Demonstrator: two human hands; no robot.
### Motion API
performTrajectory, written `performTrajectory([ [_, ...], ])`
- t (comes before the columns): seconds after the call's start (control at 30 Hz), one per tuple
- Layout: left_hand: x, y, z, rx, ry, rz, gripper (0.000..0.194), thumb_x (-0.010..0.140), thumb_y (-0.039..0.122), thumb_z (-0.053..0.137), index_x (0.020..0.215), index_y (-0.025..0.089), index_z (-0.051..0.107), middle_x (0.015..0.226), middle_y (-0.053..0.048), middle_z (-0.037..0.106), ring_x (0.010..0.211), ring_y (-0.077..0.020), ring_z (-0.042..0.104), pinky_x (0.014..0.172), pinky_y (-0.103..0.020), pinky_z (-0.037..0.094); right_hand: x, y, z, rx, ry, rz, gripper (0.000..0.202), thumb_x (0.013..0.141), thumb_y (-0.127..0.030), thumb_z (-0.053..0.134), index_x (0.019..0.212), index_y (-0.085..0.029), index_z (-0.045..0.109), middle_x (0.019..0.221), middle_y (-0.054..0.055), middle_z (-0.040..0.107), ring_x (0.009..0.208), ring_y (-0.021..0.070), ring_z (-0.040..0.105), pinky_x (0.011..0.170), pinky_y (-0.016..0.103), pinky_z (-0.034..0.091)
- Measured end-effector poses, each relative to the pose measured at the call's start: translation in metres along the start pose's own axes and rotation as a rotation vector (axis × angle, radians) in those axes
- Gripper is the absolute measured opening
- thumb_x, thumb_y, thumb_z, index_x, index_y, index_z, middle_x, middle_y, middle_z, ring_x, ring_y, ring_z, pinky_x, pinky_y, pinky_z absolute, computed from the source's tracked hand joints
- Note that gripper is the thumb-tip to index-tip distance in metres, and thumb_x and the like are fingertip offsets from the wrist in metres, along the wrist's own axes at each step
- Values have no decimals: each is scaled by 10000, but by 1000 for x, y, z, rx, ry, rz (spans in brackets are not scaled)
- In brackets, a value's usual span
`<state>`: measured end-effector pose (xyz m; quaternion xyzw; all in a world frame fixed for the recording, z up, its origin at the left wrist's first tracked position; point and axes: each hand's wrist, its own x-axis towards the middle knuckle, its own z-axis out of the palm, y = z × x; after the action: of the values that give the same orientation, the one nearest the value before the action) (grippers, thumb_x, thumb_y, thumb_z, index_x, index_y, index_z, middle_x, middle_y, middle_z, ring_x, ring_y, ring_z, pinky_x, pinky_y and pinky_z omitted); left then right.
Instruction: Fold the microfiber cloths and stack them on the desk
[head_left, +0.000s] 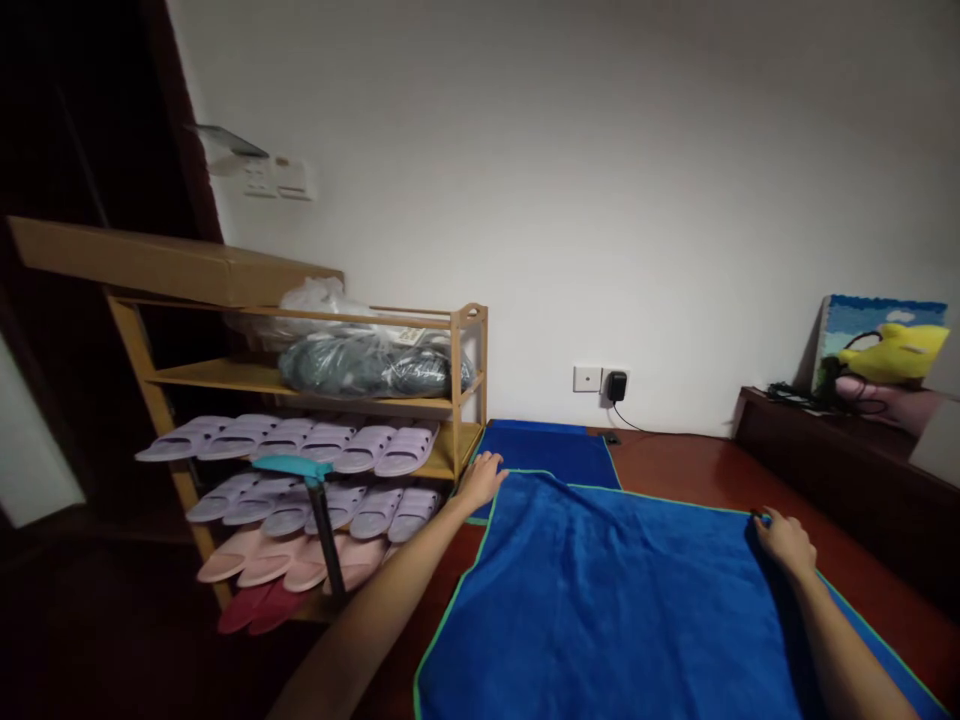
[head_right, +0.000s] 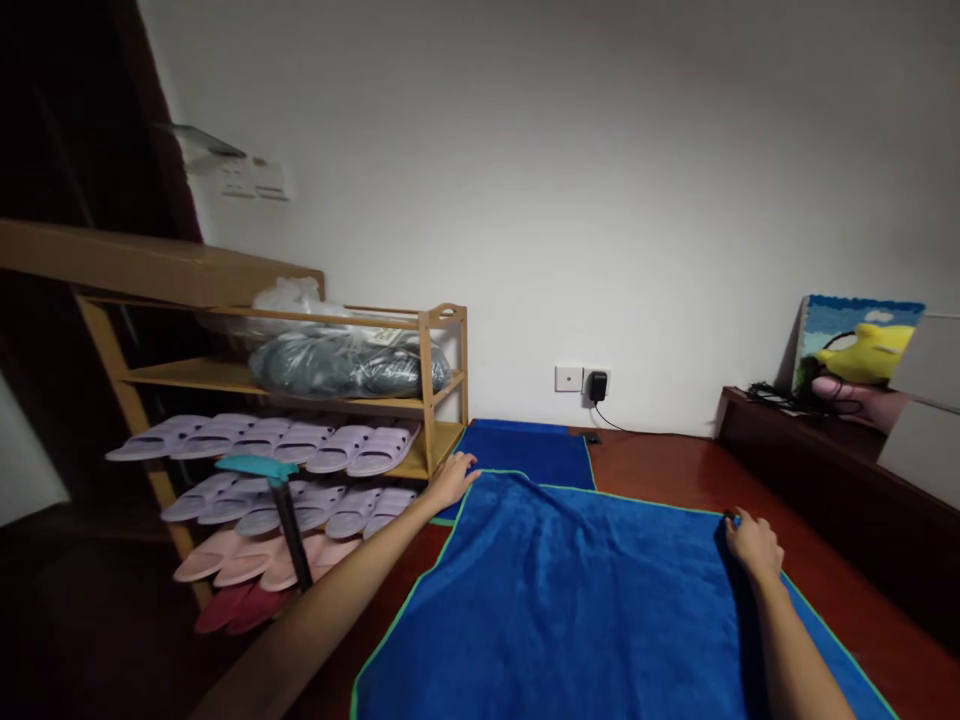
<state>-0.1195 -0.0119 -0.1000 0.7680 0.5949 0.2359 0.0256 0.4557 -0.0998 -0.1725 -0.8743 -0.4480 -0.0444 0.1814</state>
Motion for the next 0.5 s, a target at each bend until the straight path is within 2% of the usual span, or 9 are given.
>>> performTrajectory([
  [0.2,5,-9,15,-48,17,-1,57,801,160,612,851,185,600,1028,-87,578,1080,-269,503,957,-410,342,17,12,14,37,-46,-63,397,859,-395,367,1069,-192,637,1072,148,602,991,279,626,802,399,502],
  [0.3,10,-8,17,-148,31,-37,96,757,114,622,753,182,555,952,-66,580,1036,-253,525,925,-399,372,20,14,16,36,-51,-74,359,856,-372,373,1025,-180,626,1049,138,606,971,269,629,794,389,499],
  [0.4,16,-11,16,-310,13,-98,123,780,135,588,718,188,496,764,-10,567,836,-187,589,788,-315,451,19,12,8,17,-56,-76,365,850,-362,383,1038,-167,627,1024,146,601,948,267,629,762,363,499],
  [0.5,21,-18,15,-483,-15,-177,99,869,235,494,782,205,456,610,54,502,581,-123,561,588,-230,458,16,3,-5,-8,11,3,424,837,-419,398,1070,-166,646,1049,179,581,929,298,621,710,373,499],
])
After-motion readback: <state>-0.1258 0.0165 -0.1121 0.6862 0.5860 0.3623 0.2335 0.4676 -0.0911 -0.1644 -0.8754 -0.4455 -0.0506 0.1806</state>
